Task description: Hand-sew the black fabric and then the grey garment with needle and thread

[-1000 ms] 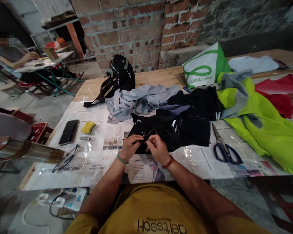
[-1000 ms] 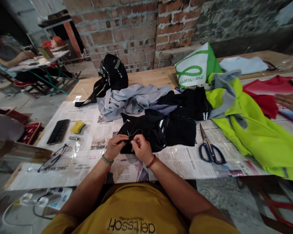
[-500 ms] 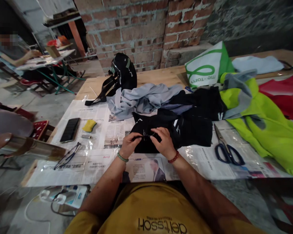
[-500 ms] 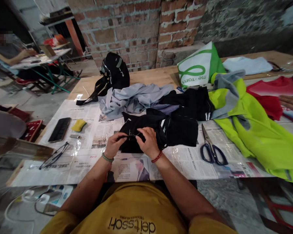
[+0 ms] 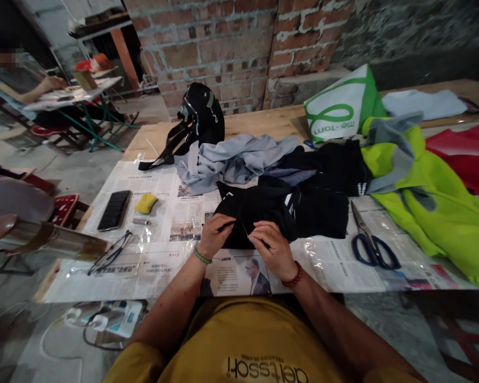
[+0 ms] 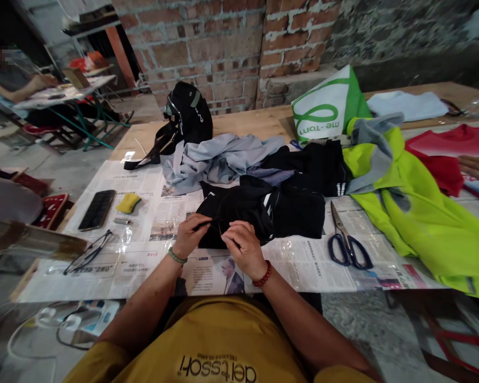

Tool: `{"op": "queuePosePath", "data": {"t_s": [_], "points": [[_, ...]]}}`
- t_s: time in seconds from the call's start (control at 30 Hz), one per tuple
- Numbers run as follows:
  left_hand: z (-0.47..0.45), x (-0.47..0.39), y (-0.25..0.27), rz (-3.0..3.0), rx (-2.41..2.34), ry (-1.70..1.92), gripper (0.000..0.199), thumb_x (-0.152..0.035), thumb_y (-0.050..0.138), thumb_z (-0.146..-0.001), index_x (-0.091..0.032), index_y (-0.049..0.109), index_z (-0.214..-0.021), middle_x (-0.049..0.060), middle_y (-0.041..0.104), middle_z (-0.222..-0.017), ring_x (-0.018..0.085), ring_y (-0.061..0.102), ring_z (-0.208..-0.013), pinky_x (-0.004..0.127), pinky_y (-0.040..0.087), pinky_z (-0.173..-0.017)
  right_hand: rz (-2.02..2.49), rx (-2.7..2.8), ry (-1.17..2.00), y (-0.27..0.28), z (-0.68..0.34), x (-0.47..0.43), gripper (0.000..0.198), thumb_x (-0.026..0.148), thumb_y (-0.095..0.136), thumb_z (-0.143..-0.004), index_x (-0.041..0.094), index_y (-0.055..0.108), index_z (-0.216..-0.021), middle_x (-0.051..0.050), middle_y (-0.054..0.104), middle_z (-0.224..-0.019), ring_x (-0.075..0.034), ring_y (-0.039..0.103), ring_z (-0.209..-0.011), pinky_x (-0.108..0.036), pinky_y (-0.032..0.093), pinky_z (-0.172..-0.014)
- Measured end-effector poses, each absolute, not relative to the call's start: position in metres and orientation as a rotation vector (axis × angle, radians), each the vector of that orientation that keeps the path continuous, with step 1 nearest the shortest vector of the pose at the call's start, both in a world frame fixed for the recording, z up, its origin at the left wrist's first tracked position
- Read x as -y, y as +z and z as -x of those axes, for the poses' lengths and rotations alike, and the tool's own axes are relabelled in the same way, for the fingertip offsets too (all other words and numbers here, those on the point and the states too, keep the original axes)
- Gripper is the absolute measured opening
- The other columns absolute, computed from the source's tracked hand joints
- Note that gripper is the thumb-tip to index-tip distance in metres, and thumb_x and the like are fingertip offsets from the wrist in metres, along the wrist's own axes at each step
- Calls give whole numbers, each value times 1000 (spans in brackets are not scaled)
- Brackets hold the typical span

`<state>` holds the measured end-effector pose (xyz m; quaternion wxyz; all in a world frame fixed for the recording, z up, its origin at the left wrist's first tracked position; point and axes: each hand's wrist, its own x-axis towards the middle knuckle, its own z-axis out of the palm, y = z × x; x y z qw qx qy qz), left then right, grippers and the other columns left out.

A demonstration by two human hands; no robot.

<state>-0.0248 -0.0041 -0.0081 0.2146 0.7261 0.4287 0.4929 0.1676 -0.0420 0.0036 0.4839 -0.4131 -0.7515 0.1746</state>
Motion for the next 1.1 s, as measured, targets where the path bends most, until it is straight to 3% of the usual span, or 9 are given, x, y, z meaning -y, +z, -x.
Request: {"op": "queuePosePath", "data": {"t_s": [0.33, 0.47, 0.57, 0.63, 0.7, 0.83, 1.1], "points": [[27, 6, -10, -1956, -1214, 1392, 15, -13, 58, -79, -20, 70, -86, 4, 69, -84, 14, 64, -78, 27, 52, -72, 799, 2105, 497, 14, -174, 45, 14, 26, 56, -86, 24, 67, -77, -3, 67, -79, -21, 59, -95, -40, 46, -84], [26, 7, -9, -1988, -1154, 1399, 19, -8, 57, -78, -19, 69, -88, 4, 71, -85, 14, 65, -80, 26, 53, -74, 942, 1811, 418, 16, -179, 37, 25, 25, 50, -87, 21, 59, -64, -3, 65, -75, -19, 61, -87, -39, 45, -83], [25, 9, -7, -2034, -1084, 1441, 22, -4, 56, -76, -19, 68, -86, 4, 71, -85, 15, 66, -82, 27, 53, -76, 1139, 1482, 429, 15, -178, 17, 9, 26, 56, -84, 20, 59, -78, -6, 64, -88, -18, 62, -85, -35, 49, -78], [25, 10, -5, -2071, -1067, 1443, 22, -4, 54, -76, -19, 68, -84, 4, 71, -85, 15, 66, -83, 29, 54, -76, 1203, 1443, 522, 14, -174, 3, 17, 27, 60, -80, 20, 60, -94, -7, 65, -95, -18, 62, -86, -33, 50, -75], [25, 12, -4, -2115, -1065, 1425, 23, -4, 53, -76, -20, 67, -84, 4, 71, -86, 15, 66, -84, 29, 54, -76, 1231, 1582, 630, 13, -169, -9, 21, 28, 60, -79, 20, 62, -99, -6, 67, -96, -18, 63, -88, -35, 49, -79], [25, 13, -3, -2146, -1056, 1422, 26, -2, 51, -75, -20, 67, -86, 5, 70, -87, 15, 65, -85, 29, 54, -77, 1201, 1873, 820, 12, -159, -15, 19, 33, 56, -83, 23, 71, -77, -4, 71, -88, -19, 63, -89, -38, 45, -88], [21, 9, -4, -1830, -1128, 1396, 16, -9, 59, -72, -19, 69, -80, 3, 68, -81, 14, 62, -78, 26, 51, -72, 1144, 1675, 1090, 17, -150, -12, 10, 29, 65, -74, 21, 70, -71, -1, 68, -76, -15, 61, -76, -30, 46, -77]]}}
